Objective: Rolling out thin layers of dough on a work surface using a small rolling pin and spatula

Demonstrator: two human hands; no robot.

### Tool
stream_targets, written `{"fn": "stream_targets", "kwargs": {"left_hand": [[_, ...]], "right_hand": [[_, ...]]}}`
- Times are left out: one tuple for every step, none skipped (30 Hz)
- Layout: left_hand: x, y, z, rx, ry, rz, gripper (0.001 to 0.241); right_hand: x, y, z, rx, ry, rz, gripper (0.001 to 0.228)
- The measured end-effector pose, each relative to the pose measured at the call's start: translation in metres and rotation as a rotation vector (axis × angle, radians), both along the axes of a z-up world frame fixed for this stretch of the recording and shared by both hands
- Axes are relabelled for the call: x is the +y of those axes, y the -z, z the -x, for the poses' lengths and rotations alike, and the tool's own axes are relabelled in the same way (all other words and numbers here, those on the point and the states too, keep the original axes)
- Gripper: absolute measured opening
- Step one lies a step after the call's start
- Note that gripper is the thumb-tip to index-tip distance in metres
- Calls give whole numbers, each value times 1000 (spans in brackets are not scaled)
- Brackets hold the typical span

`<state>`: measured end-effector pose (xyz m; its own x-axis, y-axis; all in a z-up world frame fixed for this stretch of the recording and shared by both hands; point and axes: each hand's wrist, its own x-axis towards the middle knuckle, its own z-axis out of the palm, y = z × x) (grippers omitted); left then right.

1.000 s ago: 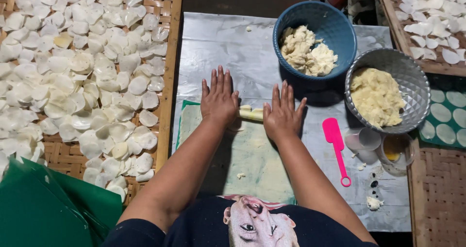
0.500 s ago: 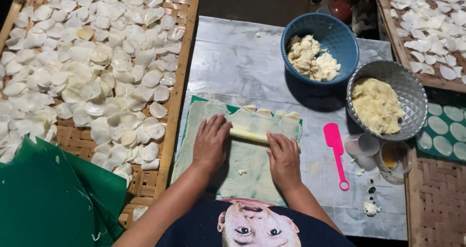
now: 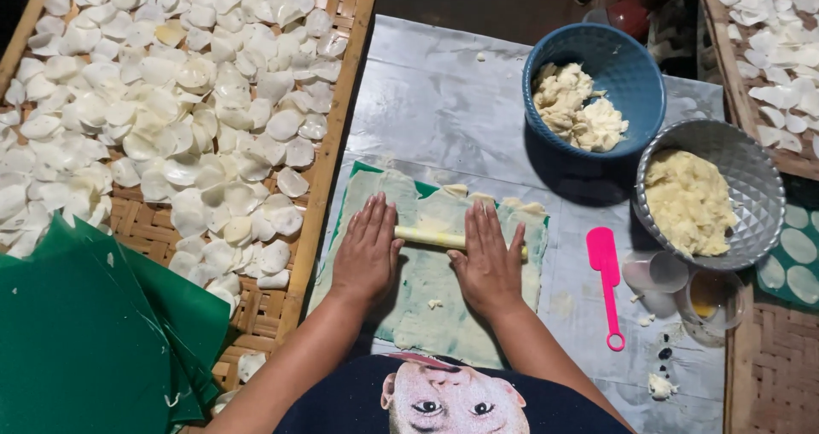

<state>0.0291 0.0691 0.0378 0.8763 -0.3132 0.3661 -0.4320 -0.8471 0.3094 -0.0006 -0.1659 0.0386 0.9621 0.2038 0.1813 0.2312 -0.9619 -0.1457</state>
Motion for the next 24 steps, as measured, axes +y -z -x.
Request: {"fn": "stream_targets", "kwargs": {"left_hand": [[-2,-2,-6,9,-5,0,57],[-4,-4,-11,110,-22,-38,60],[-6,-6,-15,214,-38,-77,63],[-9,-7,-22,228,-41,-77,63],[-12,-9,-30,247,-65,-86,64],[-15,-11,-38,267,-89,-95,64],[-17,-11,-47,269,-90,-95,64],[-19,-10,-56,297,-112,-124,65],[-20,-10,-60,333,-136,-155,65],[-22,-12,-66,342,-137,-157,65],[-24,-15,-75,370,-150,-159,65],[-25,-19,-83,399,-162,-161,64],[-26,-19,-93,403,-161,-163,64],[-27,-21,-102,423,-160,-152,64],[-28,-22,-112,441,-161,-139,65],[-29,-19,-120,442,-161,-139,65],[-29,-16,-130,447,-172,-143,66],[-30,-15,-140,453,-182,-147,66],[-30,-18,-146,447,-184,-148,66],[-31,-21,-151,472,-195,-170,67],[-34,-25,-156,494,-201,-192,68],[-33,-26,-154,487,-198,-191,68],[-33,-29,-153,481,-199,-192,69],[-32,-31,-153,475,-201,-192,69]], "right_hand": [[1,-1,-8,9,-5,0,70],[1,-1,-15,15,16,18,71],[1,-1,-20,25,38,35,72],[0,-4,-28,38,35,36,72],[0,-6,-37,55,41,30,69],[-1,-9,-47,72,48,24,66],[-2,-10,-56,74,47,24,66],[-3,-10,-65,105,63,42,65],[-3,-10,-70,144,77,58,64],[-3,-12,-78,153,75,56,64],[-3,-14,-88,180,86,51,63],[-3,-16,-98,207,97,46,63],[-4,-16,-107,212,98,46,63],[-5,-17,-116,221,96,36,63],[-6,-19,-126,228,93,28,64],[-6,-19,-133,229,92,29,64],[-6,-20,-142,228,104,10,63],[-5,-22,-150,228,116,-9,63],[-6,-19,-156,222,115,-11,63],[-7,-16,-161,202,112,-12,64],[-9,-14,-165,180,115,-12,65],[-8,-14,-162,172,118,-13,65],[-7,-16,-161,141,117,3,65],[-6,-17,-159,109,116,18,65]]}}
